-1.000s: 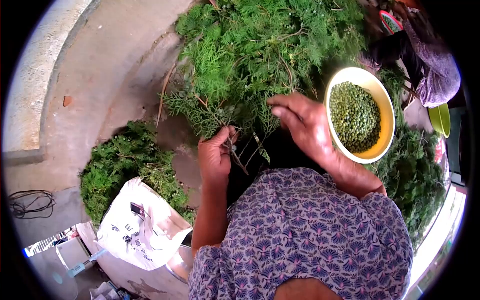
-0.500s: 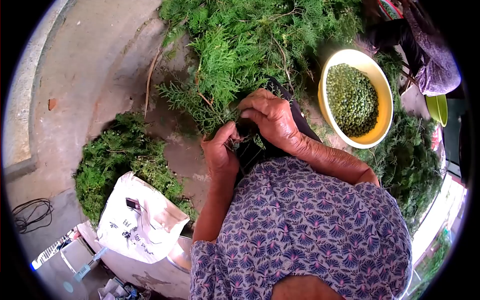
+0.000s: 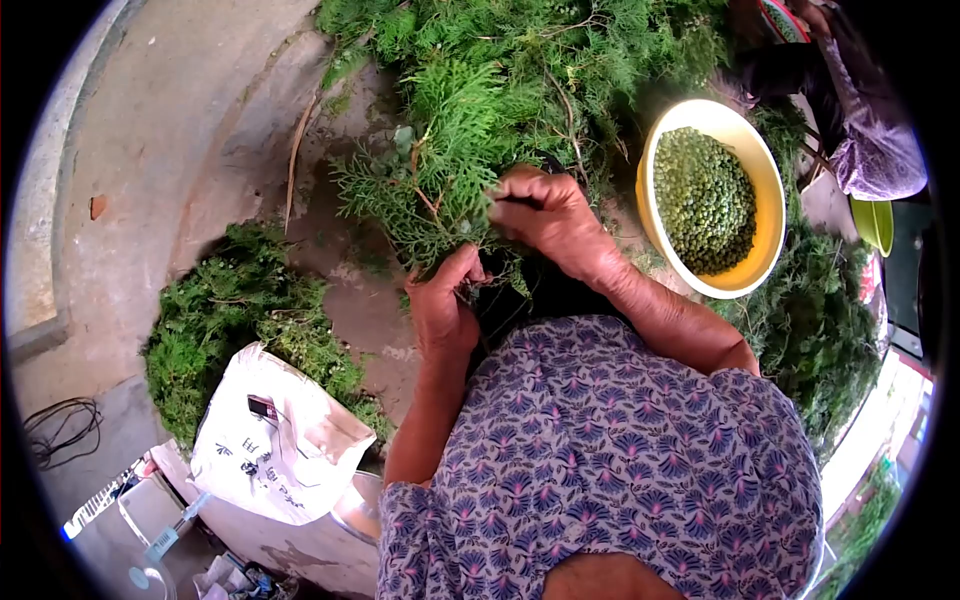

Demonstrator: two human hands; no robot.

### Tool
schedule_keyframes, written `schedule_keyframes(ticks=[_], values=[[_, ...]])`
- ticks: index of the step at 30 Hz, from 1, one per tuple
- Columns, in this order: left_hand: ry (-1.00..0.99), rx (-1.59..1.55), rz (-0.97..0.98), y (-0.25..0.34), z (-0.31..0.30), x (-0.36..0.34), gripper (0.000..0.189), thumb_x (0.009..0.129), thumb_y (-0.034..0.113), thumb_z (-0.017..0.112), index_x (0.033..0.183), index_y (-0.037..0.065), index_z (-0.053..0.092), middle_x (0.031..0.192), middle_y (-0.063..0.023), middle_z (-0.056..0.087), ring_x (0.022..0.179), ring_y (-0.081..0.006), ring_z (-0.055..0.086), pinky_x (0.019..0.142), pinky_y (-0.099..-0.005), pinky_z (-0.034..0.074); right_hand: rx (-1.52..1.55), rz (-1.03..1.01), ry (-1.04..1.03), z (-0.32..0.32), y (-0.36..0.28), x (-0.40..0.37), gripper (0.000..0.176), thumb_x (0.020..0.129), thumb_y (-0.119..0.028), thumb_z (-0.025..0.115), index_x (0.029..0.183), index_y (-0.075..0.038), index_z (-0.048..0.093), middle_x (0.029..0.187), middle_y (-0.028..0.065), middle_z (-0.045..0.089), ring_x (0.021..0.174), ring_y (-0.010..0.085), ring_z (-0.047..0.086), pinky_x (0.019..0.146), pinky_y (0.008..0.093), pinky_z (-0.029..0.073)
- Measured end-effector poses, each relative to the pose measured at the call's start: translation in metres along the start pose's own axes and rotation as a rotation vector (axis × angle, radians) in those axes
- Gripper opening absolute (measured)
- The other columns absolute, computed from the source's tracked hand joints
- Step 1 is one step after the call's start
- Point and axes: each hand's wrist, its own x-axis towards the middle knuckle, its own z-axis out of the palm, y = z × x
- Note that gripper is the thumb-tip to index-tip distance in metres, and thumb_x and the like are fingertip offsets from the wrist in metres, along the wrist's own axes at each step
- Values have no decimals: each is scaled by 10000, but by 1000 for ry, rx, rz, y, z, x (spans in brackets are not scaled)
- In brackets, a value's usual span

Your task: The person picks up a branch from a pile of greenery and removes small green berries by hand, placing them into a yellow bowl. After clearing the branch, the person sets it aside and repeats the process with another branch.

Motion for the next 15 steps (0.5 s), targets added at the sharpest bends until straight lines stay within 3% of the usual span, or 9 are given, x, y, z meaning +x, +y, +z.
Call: schedule_keyframes(ticks=[3,7,9,11,13,14,15], values=[[3,14,18,1,1,1,28,752,6,622,769,4,599,665,-39,556,588,-146,515,578,-289,447,-333,-276,-39,6,-2,2,133,761,-37,667,889,-2,659,798,85,573,727,176,595,650,280,478],[20,70,43,-2,-1,1,50,757,21,623,798,4,602,681,-34,563,603,-136,516,596,-274,432,-419,-256,5,13,2,1,143,751,-44,680,886,-1,661,774,91,594,689,184,599,655,286,482],[1,136,85,3,9,-4,43,764,31,619,791,2,603,674,-32,557,601,-134,513,600,-276,427,-328,-219,-4,15,3,0,121,751,-33,689,867,2,677,671,21,611,669,108,527,632,246,442],[-15,199,130,4,10,-6,44,771,42,614,783,1,605,667,-30,552,599,-133,509,603,-277,423,-146,-159,-8,16,12,-2,64,758,-38,691,821,-28,686,655,22,612,589,101,516,562,233,430],[-124,346,220,3,1,-3,49,771,47,611,759,0,604,640,-28,533,580,-134,495,589,-292,421,283,11,166,19,7,-2,64,803,-79,663,777,-21,668,607,7,571,560,105,508,545,245,434],[-121,346,221,2,0,-2,49,771,47,611,759,0,604,640,-28,533,580,-134,495,589,-292,421,416,277,118,1,-6,-5,116,828,-119,653,751,-32,650,605,-17,543,582,92,502,563,235,427],[-76,196,89,2,0,-1,54,764,44,614,734,1,600,627,-29,525,571,-134,489,584,-293,421,553,204,44,-7,-2,2,98,838,-135,641,844,-38,631,657,3,552,603,95,516,545,228,419]])
